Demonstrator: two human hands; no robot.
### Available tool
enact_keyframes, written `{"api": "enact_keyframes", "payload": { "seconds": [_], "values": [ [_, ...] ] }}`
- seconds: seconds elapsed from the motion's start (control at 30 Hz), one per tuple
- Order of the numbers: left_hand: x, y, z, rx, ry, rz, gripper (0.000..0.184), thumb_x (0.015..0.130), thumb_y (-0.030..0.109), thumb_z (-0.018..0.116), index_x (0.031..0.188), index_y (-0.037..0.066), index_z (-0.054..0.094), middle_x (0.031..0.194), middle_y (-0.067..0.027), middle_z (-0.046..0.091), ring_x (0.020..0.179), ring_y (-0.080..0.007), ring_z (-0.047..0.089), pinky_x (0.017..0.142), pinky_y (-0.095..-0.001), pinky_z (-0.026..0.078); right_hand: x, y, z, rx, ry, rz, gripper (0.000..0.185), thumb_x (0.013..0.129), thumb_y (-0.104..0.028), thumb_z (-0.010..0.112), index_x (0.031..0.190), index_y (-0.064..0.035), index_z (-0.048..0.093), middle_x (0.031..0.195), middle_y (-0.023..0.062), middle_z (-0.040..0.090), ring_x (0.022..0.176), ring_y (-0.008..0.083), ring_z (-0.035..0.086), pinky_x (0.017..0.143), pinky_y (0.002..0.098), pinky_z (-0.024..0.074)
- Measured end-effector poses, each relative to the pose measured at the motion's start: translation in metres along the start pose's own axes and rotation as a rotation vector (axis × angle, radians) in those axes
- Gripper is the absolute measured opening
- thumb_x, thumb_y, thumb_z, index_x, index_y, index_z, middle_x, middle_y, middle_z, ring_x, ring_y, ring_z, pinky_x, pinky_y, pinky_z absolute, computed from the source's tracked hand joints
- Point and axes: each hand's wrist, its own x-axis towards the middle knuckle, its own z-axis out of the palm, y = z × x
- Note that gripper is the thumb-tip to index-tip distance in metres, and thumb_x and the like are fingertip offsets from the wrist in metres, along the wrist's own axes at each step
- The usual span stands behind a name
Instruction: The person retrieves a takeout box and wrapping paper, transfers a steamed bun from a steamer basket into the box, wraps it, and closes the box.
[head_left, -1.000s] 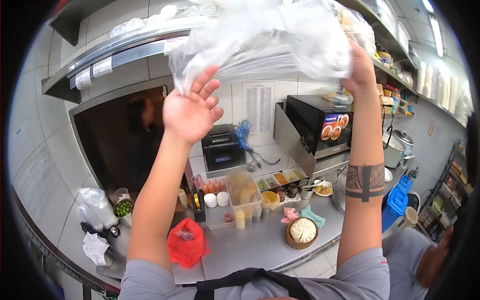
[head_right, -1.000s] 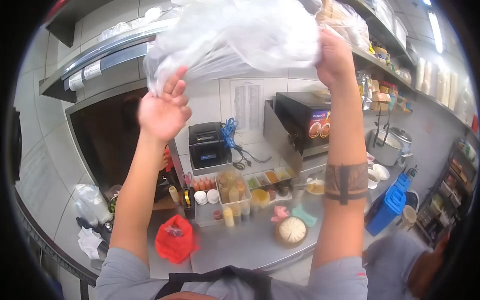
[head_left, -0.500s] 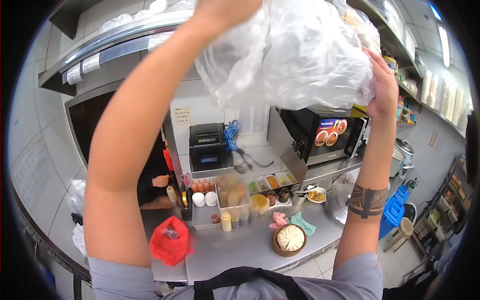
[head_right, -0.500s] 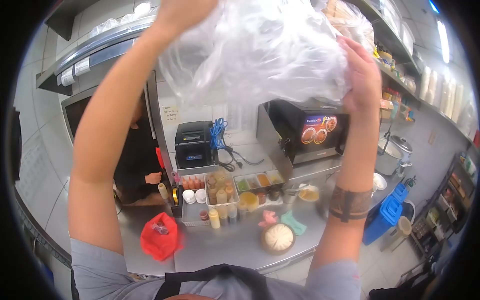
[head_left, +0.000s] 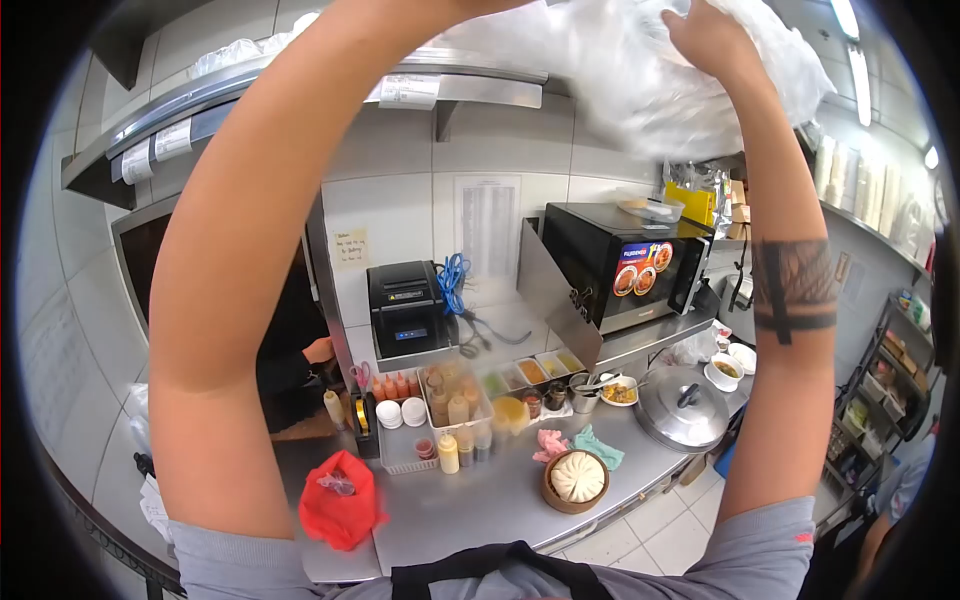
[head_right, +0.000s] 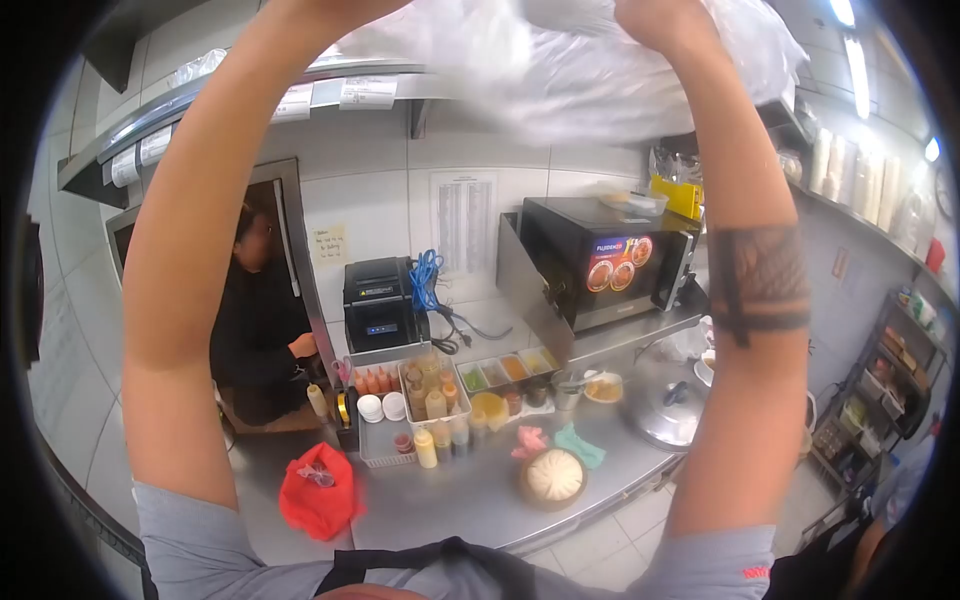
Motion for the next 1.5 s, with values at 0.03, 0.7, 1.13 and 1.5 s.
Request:
{"api": "enact_keyframes", "payload": {
  "seconds": [0.03,0.7,1.13,1.5],
  "values": [
    [-0.003,-0.007,-0.006,-0.011,-0.05,-0.061,0.018,0.077,0.018,0.066,0.073,0.001,0.069,0.075,-0.0252,0.067,0.076,-0.0433,0.068,0.071,-0.0493,0.054,0.02,0.005,-0.001,-0.116,-0.213,-0.108,0.044,0.094,-0.024,0.059,0.128,0.0034,0.067,0.128,0.0295,0.067,0.123,0.0405,0.064,0.107,0.0446,0.0491],
    [-0.006,-0.025,-0.042,0.406,-0.352,0.081,0.036,0.083,0.002,0.06,0.119,-0.004,0.062,0.135,-0.027,0.054,0.089,-0.038,0.072,0.077,-0.0435,0.06,0.132,-0.039,0.141,0.65,-0.249,-0.104,0.069,0.088,-0.035,0.074,0.145,-0.0005,0.055,0.14,0.0186,0.064,0.125,0.0299,0.062,0.105,0.0377,0.0485],
    [-0.024,-0.012,-0.067,0.166,-0.314,0.307,0.044,0.082,-0.002,0.059,0.126,-0.006,0.061,0.144,-0.0256,0.042,0.112,-0.0371,0.062,0.093,-0.0451,0.053,0.111,-0.075,0.12,0.291,-0.413,-0.143,0.091,0.077,-0.047,0.079,0.153,-0.0074,0.048,0.145,0.0192,0.06,0.134,0.0344,0.057,0.111,0.0413,0.045],
    [-0.034,-0.003,-0.067,0.077,-0.369,0.234,0.053,0.081,-0.004,0.06,0.133,-0.008,0.056,0.136,-0.0248,0.047,0.111,-0.0357,0.064,0.082,-0.0428,0.06,0.109,-0.068,0.111,0.228,-0.042,-0.204,0.074,0.083,-0.033,0.072,0.149,-0.0074,0.052,0.139,0.0202,0.063,0.13,0.0368,0.059,0.107,0.0426,0.0468]
  ]
}}
